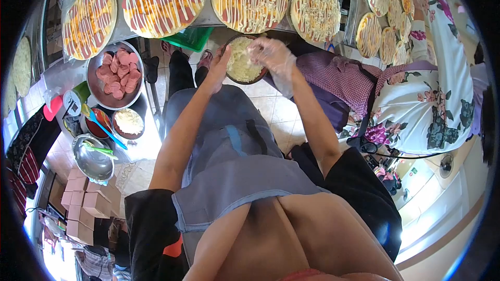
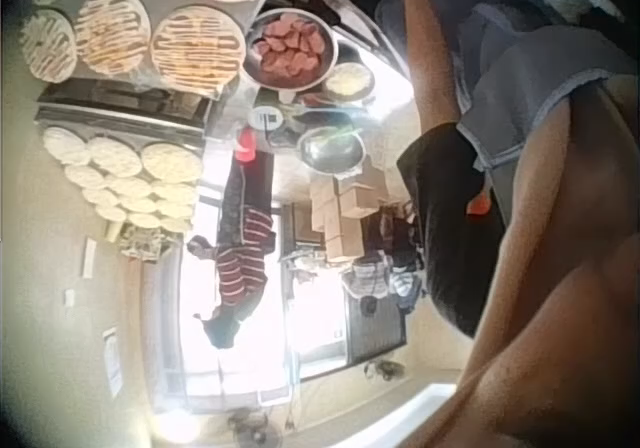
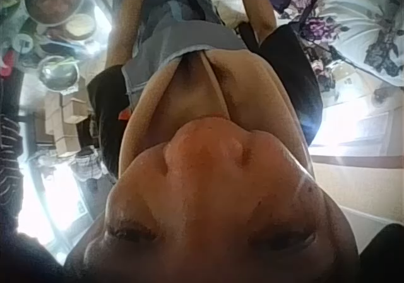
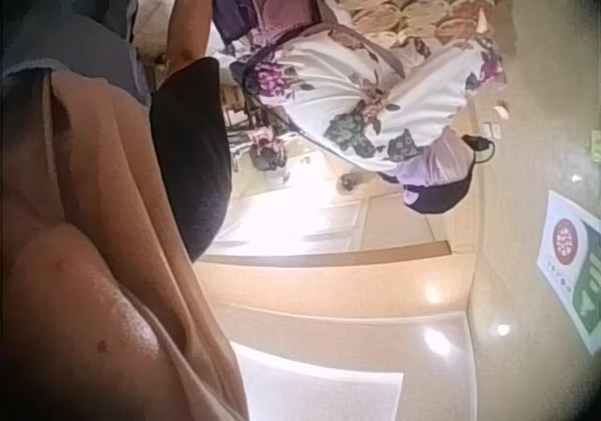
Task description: Sprinkling shredded cheese onto multiple pre-sauced pizza crusts on a prep table.
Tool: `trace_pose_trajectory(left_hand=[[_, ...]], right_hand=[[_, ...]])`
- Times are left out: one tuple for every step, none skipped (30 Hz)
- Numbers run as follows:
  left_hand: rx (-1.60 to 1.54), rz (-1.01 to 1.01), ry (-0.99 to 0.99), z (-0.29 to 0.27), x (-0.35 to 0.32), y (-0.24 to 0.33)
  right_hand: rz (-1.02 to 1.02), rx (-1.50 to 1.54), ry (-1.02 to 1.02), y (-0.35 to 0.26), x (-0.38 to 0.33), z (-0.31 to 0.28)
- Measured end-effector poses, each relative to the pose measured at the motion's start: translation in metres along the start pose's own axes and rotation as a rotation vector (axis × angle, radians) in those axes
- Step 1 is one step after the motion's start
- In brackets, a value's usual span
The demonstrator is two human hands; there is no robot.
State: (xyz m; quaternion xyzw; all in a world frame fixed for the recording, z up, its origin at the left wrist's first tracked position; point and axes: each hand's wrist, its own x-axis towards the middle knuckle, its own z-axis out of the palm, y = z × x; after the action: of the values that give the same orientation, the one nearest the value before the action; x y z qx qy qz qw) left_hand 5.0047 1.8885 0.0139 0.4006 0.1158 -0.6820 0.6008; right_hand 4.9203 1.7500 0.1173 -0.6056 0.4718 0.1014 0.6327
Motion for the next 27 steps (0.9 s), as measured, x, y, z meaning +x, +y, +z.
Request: trace_pose_trajectory(left_hand=[[0.023,-0.028,-0.001,0.000,0.001,0.001],[0.021,-0.024,0.008,-0.001,0.001,0.003],[0.006,-0.036,0.015,-0.002,0.003,0.005],[-0.003,-0.058,0.025,-0.003,0.003,0.007],[-0.007,-0.041,0.021,-0.004,0.002,0.008],[-0.008,-0.021,0.044,-0.005,0.001,0.009],[-0.011,-0.001,0.070,-0.007,0.000,0.010],[-0.014,0.003,0.073,-0.008,-0.001,0.011],[-0.018,0.020,0.066,-0.010,-0.001,0.012],[-0.025,0.033,0.059,-0.014,0.000,0.013],[-0.025,0.038,0.060,-0.015,-0.001,0.013],[-0.028,0.052,0.050,-0.017,-0.002,0.013],[-0.031,0.061,0.039,-0.019,-0.002,0.012],[-0.033,0.071,0.040,-0.021,-0.002,0.012],[-0.053,0.079,0.032,-0.022,-0.002,0.011],[-0.071,0.061,0.039,-0.023,-0.002,0.011],[-0.079,0.085,0.026,-0.024,-0.003,0.010],[-0.069,0.079,0.042,-0.024,-0.004,0.009],[-0.058,0.074,0.059,-0.025,-0.004,0.009],[-0.059,0.078,0.059,-0.025,-0.005,0.008],[-0.060,0.086,0.043,-0.026,-0.006,0.008],[-0.062,0.090,0.029,-0.026,-0.007,0.008],[-0.058,0.097,0.028,-0.027,-0.008,0.008],[-0.046,0.090,0.026,-0.027,-0.010,0.008],[-0.032,0.070,0.033,-0.028,-0.011,0.007],[-0.032,0.083,0.026,-0.029,-0.012,0.006],[-0.022,0.078,0.042,-0.030,-0.015,0.004]], right_hand=[[-0.072,0.091,-0.020,-0.008,0.004,-0.007],[-0.079,0.072,-0.037,-0.017,0.010,-0.012],[-0.049,-0.142,-0.019,-0.028,0.022,-0.014],[-0.042,-0.336,-0.022,-0.038,0.035,-0.014],[-0.044,-0.339,-0.024,-0.046,0.043,-0.012],[-0.259,-0.647,-0.005,-0.051,0.051,-0.010],[-0.478,-0.951,0.015,-0.056,0.058,-0.009],[-0.483,-0.952,0.010,-0.061,0.068,-0.009],[-0.446,-0.924,0.105,-0.068,0.077,-0.009],[-0.330,-0.893,0.211,-0.071,0.082,-0.009],[-0.348,-0.880,0.245,-0.074,0.082,-0.012],[-0.417,-0.878,0.237,-0.076,0.081,-0.014],[-0.509,-1.006,0.264,-0.077,0.079,-0.016],[-0.598,-1.132,0.289,-0.078,0.074,-0.018],[-0.532,-1.152,0.287,-0.078,0.069,-0.018],[-0.505,-1.156,0.270,-0.076,0.063,-0.015],[-0.378,-1.157,0.265,-0.074,0.057,-0.011],[-0.288,-1.146,0.268,-0.072,0.050,-0.007],[-0.285,-1.217,0.237,-0.069,0.043,-0.004],[-0.265,-1.229,0.237,-0.068,0.040,-0.002],[-0.350,-1.216,0.263,-0.068,0.038,0.001],[-0.378,-1.207,0.292,-0.068,0.038,0.003],[-0.436,-1.199,0.290,-0.069,0.041,0.005],[-0.361,-1.237,0.266,-0.071,0.044,0.007],[-0.277,-1.270,0.257,-0.073,0.049,0.010],[-0.286,-1.271,0.241,-0.074,0.054,0.012],[-0.336,-1.356,0.239,-0.076,0.057,0.014]])
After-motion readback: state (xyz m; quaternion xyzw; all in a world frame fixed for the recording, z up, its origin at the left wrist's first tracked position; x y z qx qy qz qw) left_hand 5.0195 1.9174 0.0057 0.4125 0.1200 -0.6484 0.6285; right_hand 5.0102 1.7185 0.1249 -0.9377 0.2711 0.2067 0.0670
